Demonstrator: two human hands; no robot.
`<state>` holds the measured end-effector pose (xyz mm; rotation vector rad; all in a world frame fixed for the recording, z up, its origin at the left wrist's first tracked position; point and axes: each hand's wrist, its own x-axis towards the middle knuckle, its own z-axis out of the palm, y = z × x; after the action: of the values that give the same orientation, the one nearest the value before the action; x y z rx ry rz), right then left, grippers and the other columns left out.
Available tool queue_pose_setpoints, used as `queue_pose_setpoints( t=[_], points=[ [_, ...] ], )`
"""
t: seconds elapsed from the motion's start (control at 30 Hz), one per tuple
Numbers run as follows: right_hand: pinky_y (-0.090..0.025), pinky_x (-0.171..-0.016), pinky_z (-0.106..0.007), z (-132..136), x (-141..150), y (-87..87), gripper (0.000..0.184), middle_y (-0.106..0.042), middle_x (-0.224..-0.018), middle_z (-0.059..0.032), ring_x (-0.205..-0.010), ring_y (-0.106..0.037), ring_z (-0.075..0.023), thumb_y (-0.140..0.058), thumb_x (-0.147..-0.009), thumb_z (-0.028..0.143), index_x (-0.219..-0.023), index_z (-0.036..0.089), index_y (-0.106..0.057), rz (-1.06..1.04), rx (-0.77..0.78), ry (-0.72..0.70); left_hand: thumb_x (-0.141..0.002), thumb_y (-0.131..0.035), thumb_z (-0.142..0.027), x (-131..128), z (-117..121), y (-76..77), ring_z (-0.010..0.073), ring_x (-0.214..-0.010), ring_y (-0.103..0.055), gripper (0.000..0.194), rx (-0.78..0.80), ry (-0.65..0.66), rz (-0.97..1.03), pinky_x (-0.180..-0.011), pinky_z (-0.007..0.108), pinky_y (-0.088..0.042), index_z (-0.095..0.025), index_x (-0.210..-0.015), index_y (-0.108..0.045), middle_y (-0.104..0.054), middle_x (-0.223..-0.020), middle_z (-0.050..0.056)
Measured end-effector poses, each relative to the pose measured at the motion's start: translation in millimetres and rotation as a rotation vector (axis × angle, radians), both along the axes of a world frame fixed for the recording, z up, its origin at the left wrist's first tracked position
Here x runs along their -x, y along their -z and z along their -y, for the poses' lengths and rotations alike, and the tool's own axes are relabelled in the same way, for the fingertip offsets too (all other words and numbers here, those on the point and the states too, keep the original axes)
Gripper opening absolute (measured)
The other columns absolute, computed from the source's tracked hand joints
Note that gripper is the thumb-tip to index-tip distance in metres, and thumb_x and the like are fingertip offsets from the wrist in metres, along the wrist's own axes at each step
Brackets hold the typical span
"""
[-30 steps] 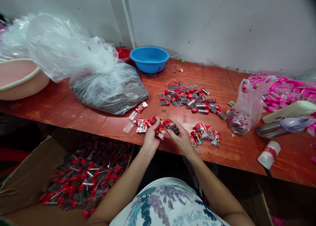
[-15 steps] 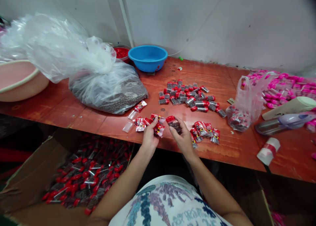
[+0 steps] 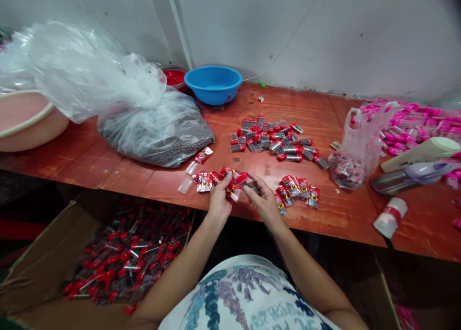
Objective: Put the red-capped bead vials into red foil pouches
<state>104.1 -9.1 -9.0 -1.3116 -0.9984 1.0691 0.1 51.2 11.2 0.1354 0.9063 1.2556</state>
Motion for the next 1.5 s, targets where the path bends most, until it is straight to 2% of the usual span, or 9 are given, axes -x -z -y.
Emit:
queue_pose_setpoints(
  t=[0.27, 0.6, 0.77, 0.83, 1.0, 1.1, 1.23, 1.37, 1.5],
  points=[
    [-0.048, -0.068, -0.025, 3, -4, -0.4, 0.037, -0.063, -0.09, -0.0011, -0.072, -0.055, -0.0126, -0.064, -0.078, 0.031, -0.113, 0.022, -0.059, 0.085, -0.054, 0.041, -0.049, -0.084, -0.011, 3, 3, 1.5, 0.0151, -0.061, -0.066, 0.036, -0.232, 0.069, -0.175, -0.064, 0.029, -0.054, -0.014, -0.079, -0.064, -0.07, -0.073, 0.001],
    [-0.047, -0.074, -0.028, 11, -9, -9.6, 0.028, -0.061, -0.09, -0.0013, -0.078, -0.057, -0.0147, -0.063, -0.079, 0.026, -0.107, 0.026, -0.065, 0.248, -0.167, 0.117, -0.047, -0.084, -0.013, 4, 9, -4.8, 0.0111, -0.06, -0.062, 0.037, -0.394, 0.173, -0.363, -0.065, 0.024, -0.051, -0.016, -0.077, -0.062, -0.067, -0.069, -0.003],
    [-0.049, -0.057, -0.024, 12, -3, -8.3, 0.035, -0.064, -0.089, -0.001, -0.072, -0.059, -0.0148, -0.069, -0.075, 0.031, -0.108, 0.024, -0.058, -0.105, -0.043, 0.11, -0.05, -0.084, -0.014, 5, 11, -6.6, 0.0128, -0.063, -0.063, 0.037, -0.348, 0.365, -0.349, -0.067, 0.026, -0.051, -0.014, -0.081, -0.063, -0.069, -0.072, 0.0],
    [-0.049, -0.056, -0.023, 13, -6, -7.1, 0.04, -0.063, -0.09, -0.0007, -0.073, -0.059, -0.0145, -0.069, -0.075, 0.031, -0.113, 0.026, -0.056, -0.136, -0.029, 0.064, -0.05, -0.084, -0.014, 7, 9, -6.4, 0.0135, -0.063, -0.063, 0.037, -0.328, 0.401, -0.349, -0.068, 0.027, -0.051, -0.014, -0.081, -0.063, -0.068, -0.073, 0.001],
    [-0.052, -0.079, -0.03, 17, -23, -4.1, 0.049, -0.054, -0.108, -0.0033, -0.092, -0.057, -0.0165, -0.061, -0.081, 0.024, -0.128, 0.032, -0.052, 0.146, -0.109, -0.101, -0.047, -0.085, -0.012, 10, 6, -7.1, 0.0134, -0.068, -0.063, 0.049, -0.316, 0.39, -0.391, -0.072, 0.027, -0.05, -0.015, -0.09, -0.063, -0.068, -0.076, -0.001],
    [-0.053, -0.079, -0.031, 18, -29, -1.6, 0.053, -0.05, -0.104, -0.0028, -0.088, -0.057, -0.0157, -0.059, -0.082, 0.023, -0.133, 0.035, -0.048, 0.196, -0.114, -0.121, -0.046, -0.085, -0.012, 7, 11, -6.4, 0.0148, -0.071, -0.064, 0.053, -0.308, 0.515, -0.394, -0.072, 0.027, -0.05, -0.014, -0.094, -0.063, -0.069, -0.079, 0.001],
    [-0.055, -0.075, -0.03, 20, -31, 2.4, 0.046, -0.05, -0.1, -0.0028, -0.089, -0.057, -0.0172, -0.06, -0.081, 0.025, -0.126, 0.033, -0.055, 0.18, -0.084, -0.112, -0.047, -0.085, -0.012, -1, 19, -1.3, 0.0167, -0.072, -0.065, 0.049, -0.277, 0.603, -0.375, -0.07, 0.028, -0.051, -0.013, -0.092, -0.065, -0.07, -0.081, 0.004],
    [-0.052, -0.08, -0.034, 29, -54, 12.5, 0.041, -0.054, -0.099, -0.0035, -0.09, -0.058, -0.0194, -0.061, -0.08, 0.028, -0.121, 0.029, -0.059, 0.302, -0.045, 0.016, -0.051, -0.084, -0.011, -3, 19, 6.1, 0.0182, -0.075, -0.068, 0.045, -0.179, 0.612, -0.267, -0.073, 0.027, -0.051, -0.012, -0.092, -0.066, -0.072, -0.087, 0.009],
    [-0.048, -0.084, -0.042, 41, -85, 19.2, 0.041, -0.053, -0.106, -0.0087, -0.089, -0.057, -0.023, -0.059, -0.082, 0.03, -0.122, 0.023, -0.059, 0.637, 0.068, 0.253, -0.053, -0.082, -0.007, -3, 14, 12.7, 0.019, -0.083, -0.069, 0.053, -0.082, 0.505, -0.225, -0.077, 0.027, -0.051, -0.013, -0.101, -0.062, -0.072, -0.096, 0.012]
  ],
)
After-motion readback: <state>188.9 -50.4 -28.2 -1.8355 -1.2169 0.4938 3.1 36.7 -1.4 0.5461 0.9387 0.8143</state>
